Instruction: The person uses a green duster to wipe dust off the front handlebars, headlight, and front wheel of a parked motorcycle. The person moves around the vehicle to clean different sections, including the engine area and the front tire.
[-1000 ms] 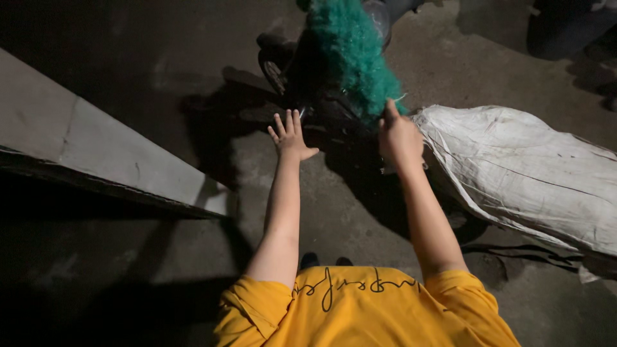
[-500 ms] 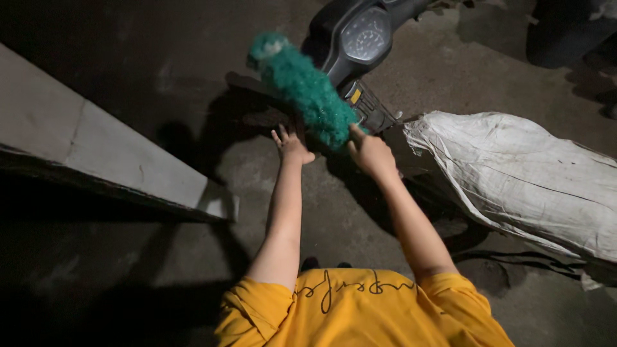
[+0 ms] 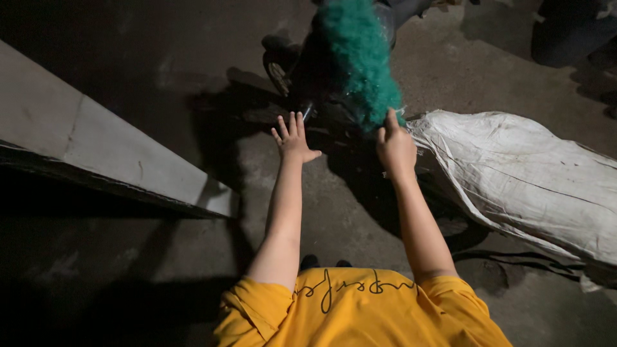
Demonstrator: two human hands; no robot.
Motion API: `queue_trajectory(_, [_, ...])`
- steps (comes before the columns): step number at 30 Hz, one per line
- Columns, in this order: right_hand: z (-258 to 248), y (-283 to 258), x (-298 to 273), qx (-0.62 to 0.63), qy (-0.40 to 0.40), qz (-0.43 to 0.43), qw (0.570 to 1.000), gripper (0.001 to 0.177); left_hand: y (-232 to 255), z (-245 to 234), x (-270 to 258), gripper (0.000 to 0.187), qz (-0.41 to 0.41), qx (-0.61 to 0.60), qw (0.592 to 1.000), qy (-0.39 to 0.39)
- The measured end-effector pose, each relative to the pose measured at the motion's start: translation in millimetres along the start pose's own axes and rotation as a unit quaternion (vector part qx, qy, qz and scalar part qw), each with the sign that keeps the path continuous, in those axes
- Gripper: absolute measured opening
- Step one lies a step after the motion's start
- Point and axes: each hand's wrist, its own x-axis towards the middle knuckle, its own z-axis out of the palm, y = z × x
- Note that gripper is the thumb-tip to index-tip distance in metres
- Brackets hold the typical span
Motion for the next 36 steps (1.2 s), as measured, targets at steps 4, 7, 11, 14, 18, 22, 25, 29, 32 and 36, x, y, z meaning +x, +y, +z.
queue_trajectory(4, [11, 5, 4, 0.007, -0.074, 0.043, 0.996, 0.058, 1, -1, -1, 0.141, -0.005, -0.005, 1.000, 0.003])
queue_trajectory(7, [26, 2, 0, -0.010, -0.072, 0.027, 0.997, 0.059, 0, -2, -1, 0.141, -0.004, -0.014, 1.000, 0.004])
queue_trajectory(11, [45, -10, -14, -0.036, -0.135, 0.016, 0.990, 0.059, 0, 0, -1, 0.141, -0.009, -0.008, 1.000, 0.006])
queue_trajectory(14, [49, -7, -17, -0.019, -0.157, -0.009, 0.987, 0.058, 1, 3, 2, 0.141, -0.012, 0.005, 1.000, 0.010])
queue_trajectory(18, [38, 13, -11, 0.071, -0.125, -0.022, 0.989, 0.055, 0, 10, 9, 0.121, -0.010, 0.037, 0.998, -0.040])
queue_trajectory(22, [30, 9, -15, 0.094, -0.078, -0.012, 0.993, 0.055, -1, 10, 11, 0.132, -0.009, 0.029, 0.999, -0.022])
queue_trajectory(25, [12, -4, -9, 0.123, -0.088, 0.058, 0.987, 0.057, -1, 8, 7, 0.140, -0.007, 0.003, 1.000, 0.009])
queue_trajectory(29, [-24, -14, 7, 0.091, -0.090, 0.105, 0.986, 0.058, -1, 1, 2, 0.142, -0.001, -0.011, 1.000, 0.003])
queue_trajectory(32, [-30, -1, 23, -0.003, -0.015, 0.009, 1.000, 0.061, 2, 0, 0, 0.144, -0.007, -0.008, 1.000, -0.001])
queue_trajectory(36, [-2, 28, 48, -0.087, 0.013, -0.041, 0.995, 0.065, 1, 0, 3, 0.143, -0.002, -0.002, 1.000, 0.000])
